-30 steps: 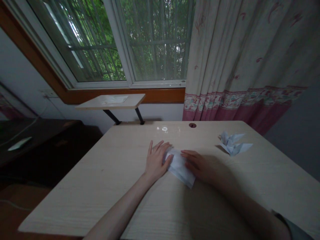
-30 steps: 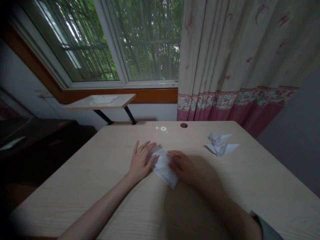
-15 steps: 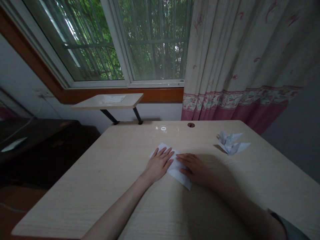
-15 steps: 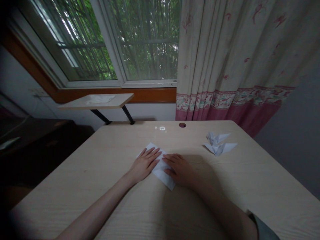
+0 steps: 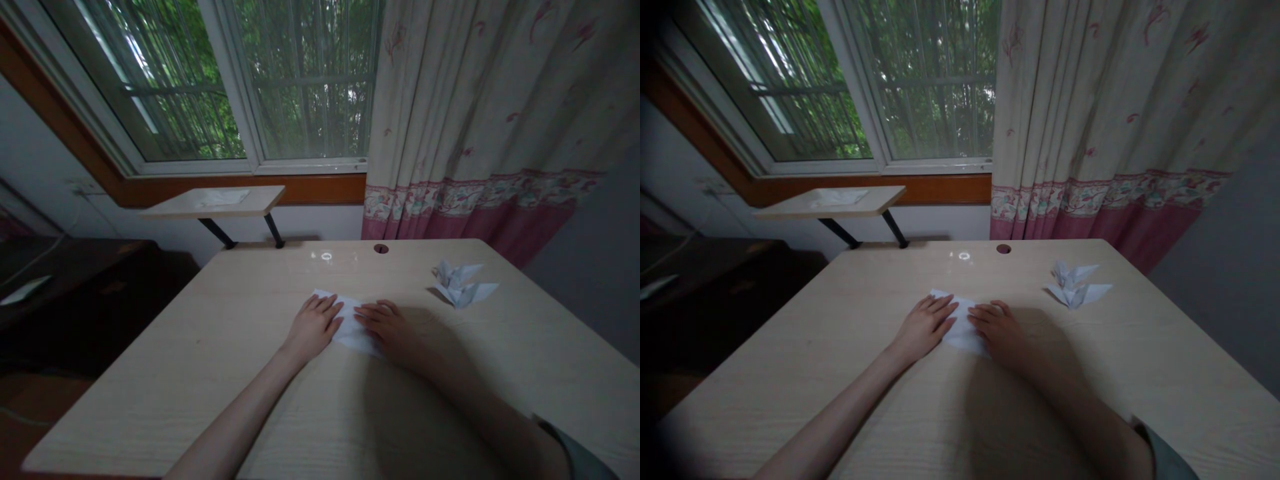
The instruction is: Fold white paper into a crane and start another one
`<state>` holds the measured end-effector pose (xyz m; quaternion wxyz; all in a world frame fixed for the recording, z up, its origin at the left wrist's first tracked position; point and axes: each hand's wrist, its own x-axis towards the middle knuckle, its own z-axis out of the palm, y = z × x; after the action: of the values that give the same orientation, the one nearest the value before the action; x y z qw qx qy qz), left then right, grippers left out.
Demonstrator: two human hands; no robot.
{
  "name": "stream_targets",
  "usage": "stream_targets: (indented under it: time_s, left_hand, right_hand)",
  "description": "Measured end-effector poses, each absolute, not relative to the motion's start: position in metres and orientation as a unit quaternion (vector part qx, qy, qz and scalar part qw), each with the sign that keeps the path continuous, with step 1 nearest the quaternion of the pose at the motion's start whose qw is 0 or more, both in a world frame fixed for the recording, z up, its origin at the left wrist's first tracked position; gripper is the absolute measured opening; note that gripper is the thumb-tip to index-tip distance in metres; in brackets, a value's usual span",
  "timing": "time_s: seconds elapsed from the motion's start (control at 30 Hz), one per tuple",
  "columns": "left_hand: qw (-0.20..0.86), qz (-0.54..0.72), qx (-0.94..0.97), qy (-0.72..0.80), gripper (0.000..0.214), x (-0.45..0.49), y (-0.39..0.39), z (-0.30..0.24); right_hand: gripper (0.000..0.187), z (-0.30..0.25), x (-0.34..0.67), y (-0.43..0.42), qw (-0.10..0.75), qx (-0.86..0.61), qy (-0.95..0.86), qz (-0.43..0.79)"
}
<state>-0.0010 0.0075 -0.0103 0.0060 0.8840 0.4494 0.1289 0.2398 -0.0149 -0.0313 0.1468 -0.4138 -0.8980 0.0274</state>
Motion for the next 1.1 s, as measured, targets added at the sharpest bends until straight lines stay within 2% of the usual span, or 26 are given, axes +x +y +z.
stream_targets:
  time_s: [0.13, 0.23, 0.57, 0.87, 1.1]
  left_hand:
    - [-0.009, 0.158, 0.883, 0.443, 0.035, -0.001, 0.008, -0.013]
    - [-0.015, 0.175, 0.885, 0.431, 0.032, -0.001, 0.008, -0.014]
    - [-0.054, 0.175, 0.892, 0.413, 0.028, 0.010, -0.003, -0.011]
    - [0.006, 0.153, 0.903, 0.401, 0.042, 0.018, -0.005, -0.028]
    - [0.023, 0.130, 0.904, 0.406, 0.049, 0.017, -0.004, -0.040]
  right_hand:
    - [0.066, -0.036, 0.245, -0.013, 0.135, -0.429, -0.893, 0.018]
    - [0.071, -0.036, 0.245, -0.013, 0.128, -0.440, -0.889, 0.007]
    - [0.042, -0.027, 0.233, -0.020, 0.164, -0.466, -0.869, -0.032]
    - [0.047, -0.050, 0.231, -0.017, 0.186, -0.447, -0.872, -0.065]
    - [0.050, -0.058, 0.233, -0.016, 0.171, -0.451, -0.873, -0.072]
